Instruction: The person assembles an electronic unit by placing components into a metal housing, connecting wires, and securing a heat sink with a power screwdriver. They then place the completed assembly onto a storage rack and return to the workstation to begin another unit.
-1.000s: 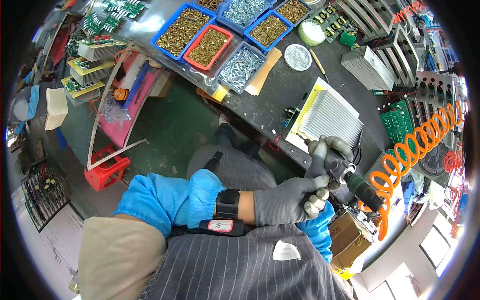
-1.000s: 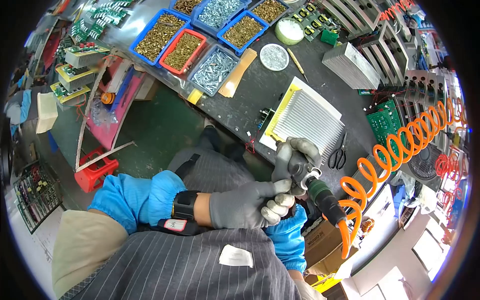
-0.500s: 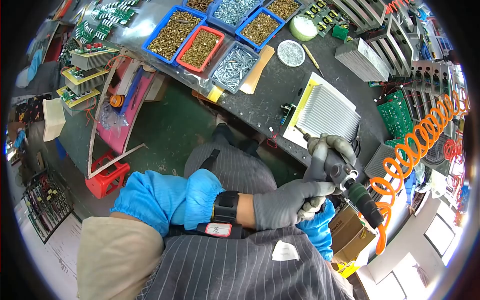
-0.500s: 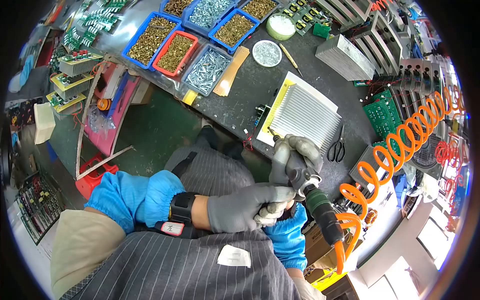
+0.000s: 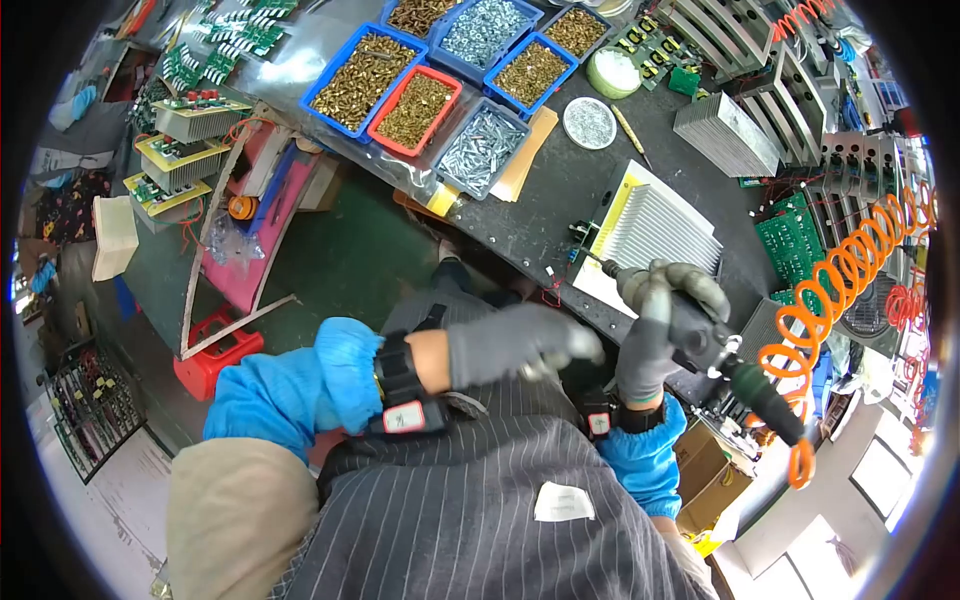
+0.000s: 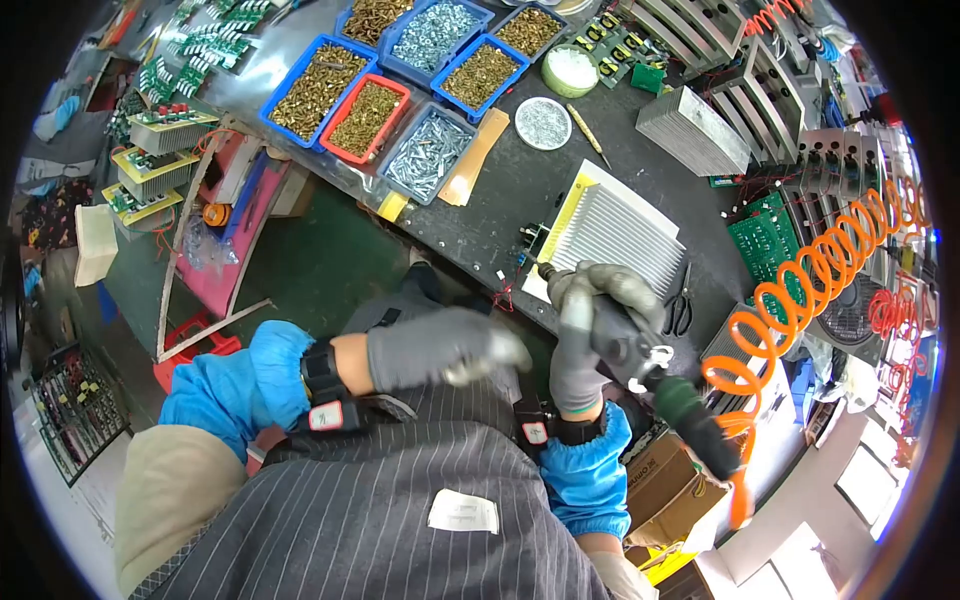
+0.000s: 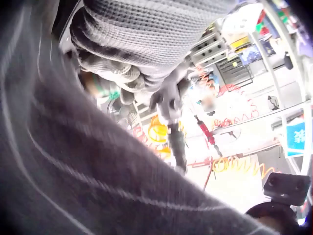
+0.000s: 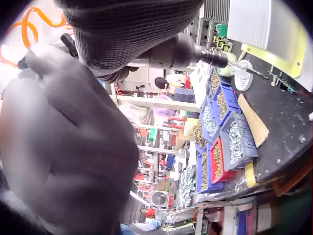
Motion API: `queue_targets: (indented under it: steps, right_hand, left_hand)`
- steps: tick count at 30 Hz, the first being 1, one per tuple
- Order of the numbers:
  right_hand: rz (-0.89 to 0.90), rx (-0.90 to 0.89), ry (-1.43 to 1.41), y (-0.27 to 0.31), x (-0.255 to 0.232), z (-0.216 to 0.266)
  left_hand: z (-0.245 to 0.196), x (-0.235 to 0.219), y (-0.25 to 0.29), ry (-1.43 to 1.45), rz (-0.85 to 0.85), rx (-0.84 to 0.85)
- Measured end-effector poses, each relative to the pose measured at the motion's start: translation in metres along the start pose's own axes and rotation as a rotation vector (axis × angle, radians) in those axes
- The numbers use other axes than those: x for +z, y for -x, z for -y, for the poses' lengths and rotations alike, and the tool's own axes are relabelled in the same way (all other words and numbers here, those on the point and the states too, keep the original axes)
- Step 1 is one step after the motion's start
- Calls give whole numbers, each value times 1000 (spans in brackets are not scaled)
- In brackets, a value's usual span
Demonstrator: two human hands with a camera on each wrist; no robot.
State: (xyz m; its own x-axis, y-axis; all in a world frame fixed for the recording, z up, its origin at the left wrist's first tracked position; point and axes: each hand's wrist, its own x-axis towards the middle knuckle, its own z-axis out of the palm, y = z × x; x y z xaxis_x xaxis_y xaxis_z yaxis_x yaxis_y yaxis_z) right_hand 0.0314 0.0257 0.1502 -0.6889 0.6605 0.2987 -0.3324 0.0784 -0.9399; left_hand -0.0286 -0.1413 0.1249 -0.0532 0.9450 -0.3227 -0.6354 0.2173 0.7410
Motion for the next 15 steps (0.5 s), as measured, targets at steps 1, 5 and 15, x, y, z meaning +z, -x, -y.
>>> queue_targets:
  steps: [1, 5, 15]
  right_hand:
    - [-22, 42, 48, -2, 0, 8]
    - [-137, 98, 74, -6, -1, 19]
    - [-226, 152, 25, -4, 12, 29]
  left_hand:
    - [12, -16, -3, 296, -175, -128]
    - [43, -50, -19, 741, -469, -202]
    - [65, -83, -12, 1052, -444, -23]
